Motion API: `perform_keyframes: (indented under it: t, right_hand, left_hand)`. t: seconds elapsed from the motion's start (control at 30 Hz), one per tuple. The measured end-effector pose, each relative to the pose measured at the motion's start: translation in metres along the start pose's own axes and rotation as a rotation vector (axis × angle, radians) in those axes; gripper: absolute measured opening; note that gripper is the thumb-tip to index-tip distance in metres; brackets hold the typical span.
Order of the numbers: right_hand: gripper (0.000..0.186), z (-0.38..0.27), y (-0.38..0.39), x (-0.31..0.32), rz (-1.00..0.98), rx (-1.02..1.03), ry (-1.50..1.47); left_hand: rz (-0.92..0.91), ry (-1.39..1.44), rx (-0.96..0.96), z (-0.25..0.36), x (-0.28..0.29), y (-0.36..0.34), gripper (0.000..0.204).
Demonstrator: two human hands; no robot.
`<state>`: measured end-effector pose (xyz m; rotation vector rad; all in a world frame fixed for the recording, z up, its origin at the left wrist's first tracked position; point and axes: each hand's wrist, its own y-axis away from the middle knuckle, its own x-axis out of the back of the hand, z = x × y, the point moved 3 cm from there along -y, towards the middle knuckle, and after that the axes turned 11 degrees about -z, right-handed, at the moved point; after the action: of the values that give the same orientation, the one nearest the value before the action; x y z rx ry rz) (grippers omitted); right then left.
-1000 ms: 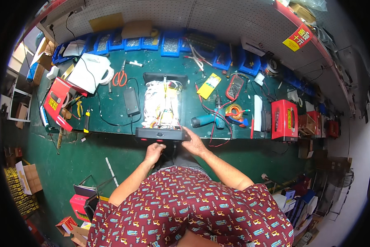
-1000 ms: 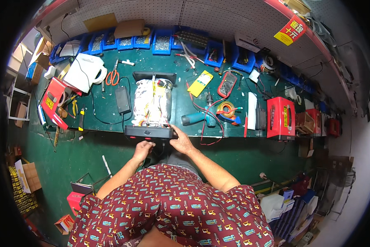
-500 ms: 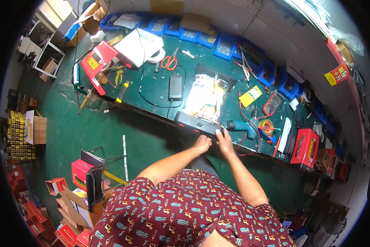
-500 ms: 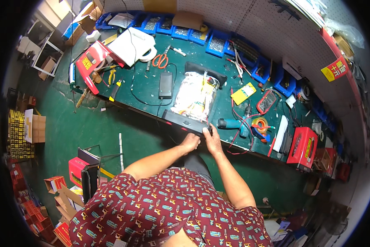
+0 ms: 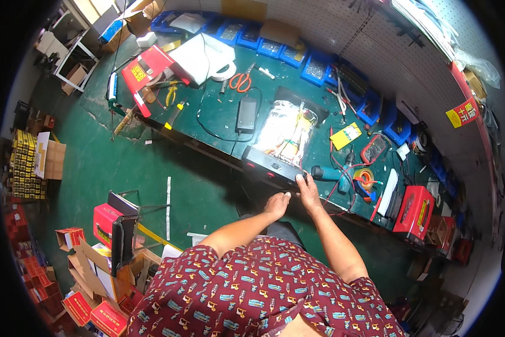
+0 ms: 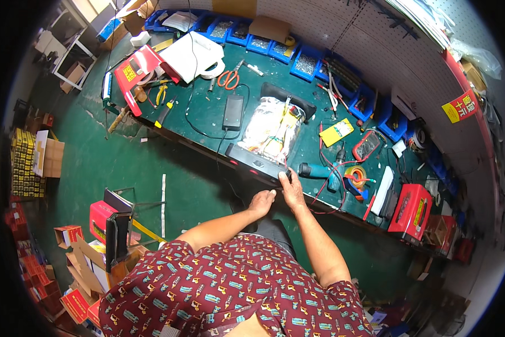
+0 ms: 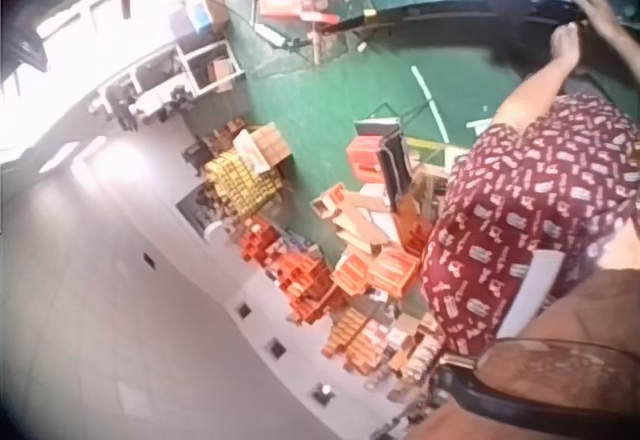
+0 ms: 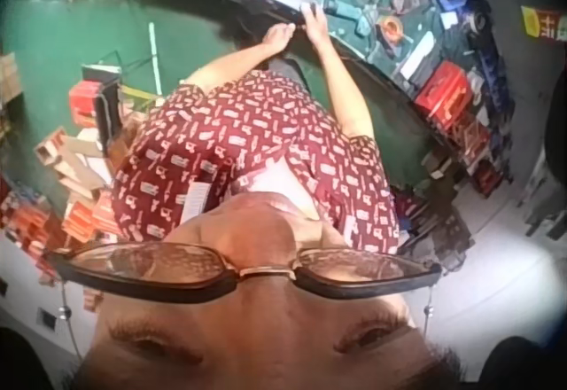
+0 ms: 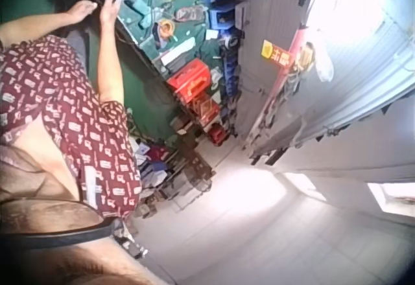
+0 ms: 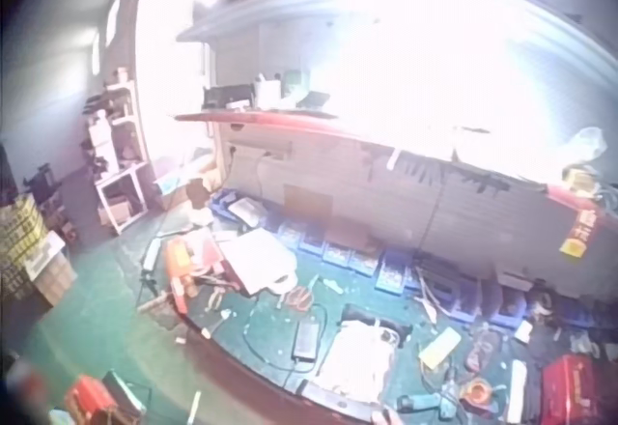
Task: The person works on a black electronic device at a cluttered workbench, manipulating internal wires and components. They open the device, adjust connections, and use a multimeter to test the circuitry before closing the unit.
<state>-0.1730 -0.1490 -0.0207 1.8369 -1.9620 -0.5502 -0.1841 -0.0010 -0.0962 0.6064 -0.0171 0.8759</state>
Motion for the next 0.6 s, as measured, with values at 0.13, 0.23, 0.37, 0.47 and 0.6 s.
perform_keyframes:
  t: [0.13,0.23,0.37,0.47,0.6]
  right_hand:
    - [0.072,0.005,-0.003,0.004,-0.049,0.008,0.031]
    - [0.071,0.024,-0.007,0.017,-0.083,0.035,0.043]
    - [0.065,0.037,0.012,0.032,-0.088,0.038,-0.071]
    - [0.049,0.028,0.036,0.045,0.019,0.037,-0.196]
    - [0.040,0.019,0.036,0.063,0.094,0.138,-0.293]
  left_hand:
    - [0.005,-0.078,-0.048,0.001,0.041,0.028,0.038]
    - [0.211,0.099,-0.153,0.000,0.092,0.053,0.022]
    - [0.382,0.358,-0.153,0.033,0.163,0.096,0.018]
    - [0.535,0.333,-0.273,0.072,0.207,0.110,0.019]
    - [0.678,0.293,-0.533,0.123,0.275,0.112,0.018]
